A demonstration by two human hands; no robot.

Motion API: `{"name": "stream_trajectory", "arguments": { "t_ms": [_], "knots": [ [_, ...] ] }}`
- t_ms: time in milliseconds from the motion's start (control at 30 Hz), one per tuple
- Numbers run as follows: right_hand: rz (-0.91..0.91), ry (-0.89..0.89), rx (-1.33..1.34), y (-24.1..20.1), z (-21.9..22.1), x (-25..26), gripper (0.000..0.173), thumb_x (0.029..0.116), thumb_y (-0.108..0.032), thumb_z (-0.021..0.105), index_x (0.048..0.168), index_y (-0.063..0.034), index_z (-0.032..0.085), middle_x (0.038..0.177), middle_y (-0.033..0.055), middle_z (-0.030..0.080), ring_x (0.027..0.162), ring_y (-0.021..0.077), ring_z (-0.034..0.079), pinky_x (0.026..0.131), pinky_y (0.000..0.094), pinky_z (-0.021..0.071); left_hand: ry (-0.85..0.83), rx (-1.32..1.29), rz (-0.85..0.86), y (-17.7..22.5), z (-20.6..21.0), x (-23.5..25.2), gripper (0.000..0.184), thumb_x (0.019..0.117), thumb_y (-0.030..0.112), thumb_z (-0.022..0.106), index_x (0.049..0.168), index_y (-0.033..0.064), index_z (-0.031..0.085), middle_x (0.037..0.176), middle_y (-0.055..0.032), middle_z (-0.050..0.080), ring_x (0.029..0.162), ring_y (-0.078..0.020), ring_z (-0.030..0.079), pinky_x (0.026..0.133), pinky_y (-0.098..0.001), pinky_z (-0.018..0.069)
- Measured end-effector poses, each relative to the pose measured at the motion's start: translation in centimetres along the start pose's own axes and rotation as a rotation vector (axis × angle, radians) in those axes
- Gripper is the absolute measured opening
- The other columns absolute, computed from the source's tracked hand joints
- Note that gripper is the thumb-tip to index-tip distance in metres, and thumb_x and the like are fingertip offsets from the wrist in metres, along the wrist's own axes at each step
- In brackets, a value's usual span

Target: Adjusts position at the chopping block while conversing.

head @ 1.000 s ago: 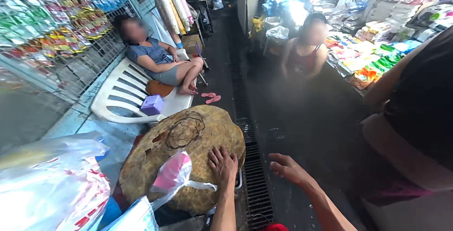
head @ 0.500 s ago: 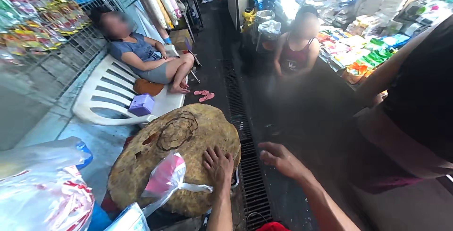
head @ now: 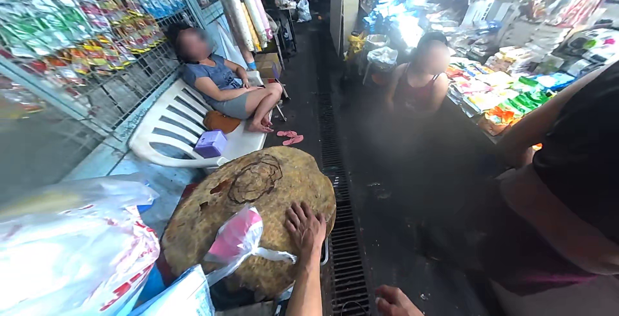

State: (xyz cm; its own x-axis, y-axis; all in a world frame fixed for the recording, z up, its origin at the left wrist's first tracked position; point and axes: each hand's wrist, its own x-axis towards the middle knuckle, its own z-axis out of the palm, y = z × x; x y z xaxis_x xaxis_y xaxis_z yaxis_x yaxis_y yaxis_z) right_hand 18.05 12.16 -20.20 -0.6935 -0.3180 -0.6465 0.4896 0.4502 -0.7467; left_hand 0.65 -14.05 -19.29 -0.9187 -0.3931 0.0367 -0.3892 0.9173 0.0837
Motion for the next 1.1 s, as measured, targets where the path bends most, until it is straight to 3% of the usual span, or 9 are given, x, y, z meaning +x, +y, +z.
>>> {"name": "stream_trajectory", "arguments": {
  "t_ms": [167, 600, 767, 867, 1033, 1100],
  "knots": [
    [0.019, 0.036, 0.049, 0.9, -0.5, -0.9, 0.042, 0.1041, -0.028, 0.054, 0.136, -0.0012, 0.060, 0.110, 0.0186, 0.072, 0.092, 0.0286, 0.071, 0.086, 0.0485, 0.0577, -0.029, 0.030, 0.058, 1.6, 0.4, 1.9, 0.089, 0.1001, 0.065, 0.036, 0.160, -0.0014, 0.027, 0.166, -0.0286, 0.020, 0.154, -0.0482, 0.017, 0.121, -0.0650, 0.0160],
    [-0.054, 0.029, 0.033, -0.7, -0.3, -0.6, 0.043, 0.1035, -0.030, 0.055, 0.138, -0.0046, 0.059, 0.110, 0.0161, 0.072, 0.092, 0.0252, 0.071, 0.085, 0.0456, 0.0585, -0.040, -0.004, 0.087, 1.8, 0.5, 2.0, 0.092, 0.0996, 0.068, 0.034, 0.161, -0.0008, 0.024, 0.168, -0.0260, 0.018, 0.156, -0.0441, 0.016, 0.123, -0.0621, 0.0140],
    [-0.188, 0.104, -0.040, -6.7, -3.4, -0.8, 0.045, 0.1033, -0.032, 0.053, 0.140, -0.0076, 0.059, 0.113, 0.0136, 0.071, 0.093, 0.0219, 0.071, 0.087, 0.0429, 0.0589, -0.016, -0.010, 0.091, 1.7, 1.1, 2.4, 0.091, 0.0987, 0.067, 0.036, 0.160, -0.0004, 0.028, 0.167, -0.0257, 0.020, 0.155, -0.0445, 0.018, 0.123, -0.0621, 0.0153],
    [-0.293, 0.145, -0.083, -10.7, -4.8, -1.3, 0.047, 0.1026, -0.035, 0.052, 0.142, -0.0102, 0.058, 0.105, 0.0098, 0.071, 0.089, 0.0189, 0.070, 0.084, 0.0403, 0.0581, -0.013, -0.031, 0.096, 1.7, 0.9, 2.4, 0.090, 0.0985, 0.066, 0.038, 0.159, -0.0006, 0.030, 0.167, -0.0260, 0.021, 0.155, -0.0449, 0.018, 0.122, -0.0629, 0.0159],
    [-0.440, 0.210, 0.078, -15.8, -5.4, -3.1, 0.059, 0.1026, -0.029, 0.054, 0.157, -0.0107, 0.039, 0.105, 0.0083, 0.071, 0.087, 0.0178, 0.071, 0.081, 0.0365, 0.0610, 0.024, -0.033, 0.100, 1.8, 0.9, 2.5, 0.088, 0.0990, 0.065, 0.037, 0.157, -0.0006, 0.034, 0.165, -0.0269, 0.026, 0.153, -0.0455, 0.023, 0.122, -0.0618, 0.0194],
    [-0.447, 0.190, 0.100, -15.8, -5.2, -3.4, 0.054, 0.1036, -0.029, 0.052, 0.153, -0.0090, 0.044, 0.107, 0.0077, 0.072, 0.089, 0.0173, 0.072, 0.082, 0.0354, 0.0613, 0.038, -0.040, 0.097, 1.8, 1.1, 2.4, 0.086, 0.0994, 0.063, 0.038, 0.157, -0.0002, 0.035, 0.164, -0.0264, 0.027, 0.153, -0.0445, 0.024, 0.122, -0.0608, 0.0202]
  ]
}}
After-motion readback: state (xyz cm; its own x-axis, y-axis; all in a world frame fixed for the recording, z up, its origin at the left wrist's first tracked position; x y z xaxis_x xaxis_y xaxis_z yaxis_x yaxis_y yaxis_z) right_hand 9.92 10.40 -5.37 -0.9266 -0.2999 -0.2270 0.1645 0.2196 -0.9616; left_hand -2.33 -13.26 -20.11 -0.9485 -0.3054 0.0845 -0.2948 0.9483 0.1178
